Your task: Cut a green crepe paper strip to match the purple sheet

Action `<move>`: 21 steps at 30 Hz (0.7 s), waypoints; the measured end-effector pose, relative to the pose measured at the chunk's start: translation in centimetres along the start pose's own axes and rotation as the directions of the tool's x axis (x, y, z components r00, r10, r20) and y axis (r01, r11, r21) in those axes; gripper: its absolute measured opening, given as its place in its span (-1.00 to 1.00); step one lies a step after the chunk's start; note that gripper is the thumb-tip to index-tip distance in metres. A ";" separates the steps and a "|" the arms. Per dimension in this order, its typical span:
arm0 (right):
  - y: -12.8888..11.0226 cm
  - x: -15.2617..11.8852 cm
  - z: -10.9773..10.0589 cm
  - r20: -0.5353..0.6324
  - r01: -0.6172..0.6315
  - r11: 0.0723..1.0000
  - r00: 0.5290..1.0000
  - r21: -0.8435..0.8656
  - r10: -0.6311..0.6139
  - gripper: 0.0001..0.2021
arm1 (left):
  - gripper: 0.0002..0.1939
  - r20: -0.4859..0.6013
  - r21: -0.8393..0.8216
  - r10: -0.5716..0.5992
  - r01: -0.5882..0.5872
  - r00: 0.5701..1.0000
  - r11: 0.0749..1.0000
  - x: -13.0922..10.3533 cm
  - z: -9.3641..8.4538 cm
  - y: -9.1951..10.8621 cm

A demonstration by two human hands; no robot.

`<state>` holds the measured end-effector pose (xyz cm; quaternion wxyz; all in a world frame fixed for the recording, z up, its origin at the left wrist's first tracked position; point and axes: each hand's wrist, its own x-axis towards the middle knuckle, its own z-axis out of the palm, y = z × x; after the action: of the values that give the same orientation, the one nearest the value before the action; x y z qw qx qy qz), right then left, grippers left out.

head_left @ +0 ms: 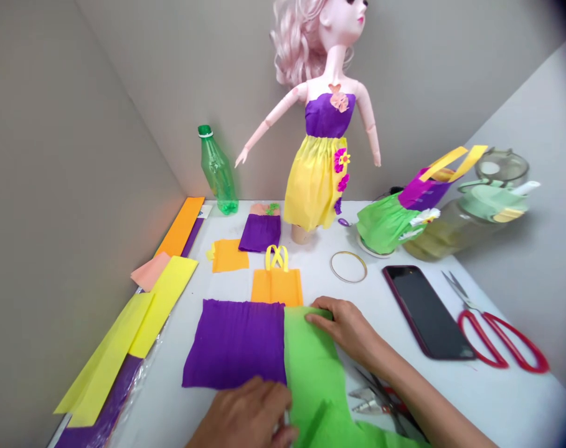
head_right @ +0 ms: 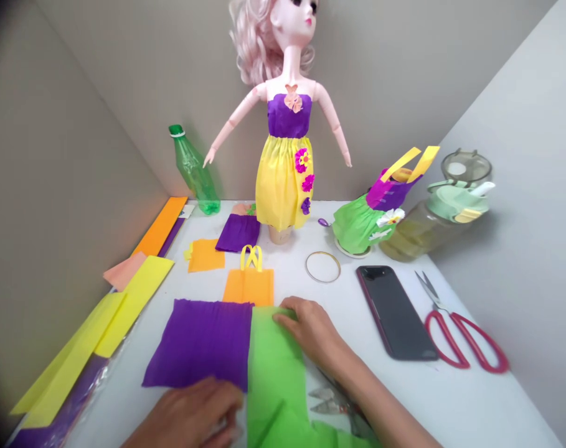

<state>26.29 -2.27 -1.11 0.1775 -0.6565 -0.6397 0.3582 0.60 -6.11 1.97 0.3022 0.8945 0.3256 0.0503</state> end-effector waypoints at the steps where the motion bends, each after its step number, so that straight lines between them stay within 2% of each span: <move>1: 0.0 0.0 0.0 -0.002 -0.003 1.000 1.000 -0.001 0.003 -0.80 | -0.89 -0.077 0.067 0.035 -0.030 0.996 0.997 1.0 -0.4 0.1; 4: -0.1 -0.1 0.1 -0.005 -0.007 1.000 1.000 -0.002 0.007 -0.80 | -0.69 -0.249 0.197 0.108 -0.058 0.963 0.979 3.8 -0.1 -0.1; 6: -0.2 -0.1 0.1 -0.007 -0.014 1.000 1.000 0.000 0.014 -0.80 | -0.64 -0.295 0.216 0.098 -0.033 0.950 0.976 4.8 1.0 -0.9; 12: -0.6 -0.1 -0.1 -0.021 -0.028 1.000 0.999 -0.006 0.028 -0.85 | -0.61 -0.334 0.179 0.167 -0.112 0.928 0.978 5.0 3.7 -4.0; 15: -0.8 0.0 -0.2 -0.024 -0.047 0.999 0.999 -0.015 0.047 -0.84 | -0.61 -0.358 0.182 0.201 -0.143 0.912 0.973 4.9 4.2 -5.4; 21: -1.1 0.0 -0.4 -0.014 -0.089 0.996 0.996 -0.021 0.089 -0.86 | -0.53 -0.318 0.233 0.185 -0.113 0.930 0.966 4.7 4.9 -7.2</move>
<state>25.77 -2.01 -0.09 0.1583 -0.6887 -0.6125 0.3542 1.76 -1.34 -6.66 0.1407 0.9218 0.3068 0.1909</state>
